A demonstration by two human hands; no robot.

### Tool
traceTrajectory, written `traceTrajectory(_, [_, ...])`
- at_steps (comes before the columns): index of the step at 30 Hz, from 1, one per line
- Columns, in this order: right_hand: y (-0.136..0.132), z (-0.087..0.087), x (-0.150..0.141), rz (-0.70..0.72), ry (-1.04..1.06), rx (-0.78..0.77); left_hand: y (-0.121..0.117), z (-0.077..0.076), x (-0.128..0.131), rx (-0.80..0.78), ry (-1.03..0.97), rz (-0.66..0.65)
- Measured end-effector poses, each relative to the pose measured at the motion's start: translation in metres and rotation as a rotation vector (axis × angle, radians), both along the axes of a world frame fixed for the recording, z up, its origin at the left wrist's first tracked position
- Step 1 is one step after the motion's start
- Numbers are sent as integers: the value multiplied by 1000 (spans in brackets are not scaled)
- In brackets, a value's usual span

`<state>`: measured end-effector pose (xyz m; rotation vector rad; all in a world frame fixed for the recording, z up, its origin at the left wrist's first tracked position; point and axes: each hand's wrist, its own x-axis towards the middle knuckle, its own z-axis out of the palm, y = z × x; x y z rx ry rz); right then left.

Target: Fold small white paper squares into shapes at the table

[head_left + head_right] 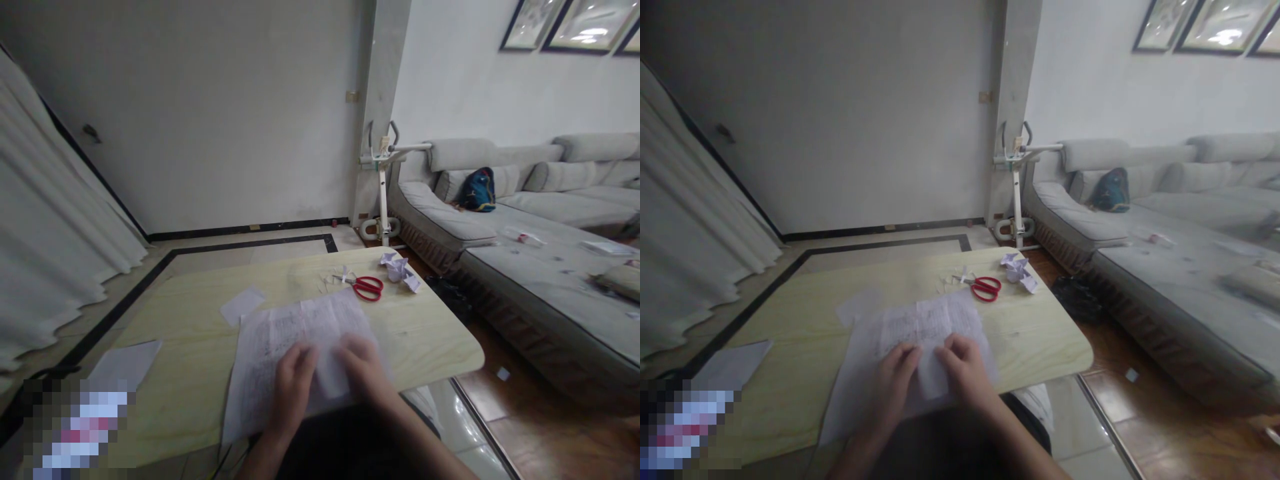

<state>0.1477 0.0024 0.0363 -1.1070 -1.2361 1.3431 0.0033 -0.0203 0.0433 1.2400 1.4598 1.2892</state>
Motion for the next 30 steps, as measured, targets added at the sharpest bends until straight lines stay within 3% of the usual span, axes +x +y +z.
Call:
traceTrajectory(9, [3,-9,-2,-11,23,19,1,-5,-2,26,-23,22])
traceTrajectory(16, [2,-5,-1,-64,59,3,1,-8,1,-12,-5,16])
traceTrajectory(26, [1,-4,-3,43,13,-12,1,-7,-1,-25,-19,65])
traceTrajectory(30, [1,-4,-1,23,-31,37,2,-8,0,-37,-29,76])
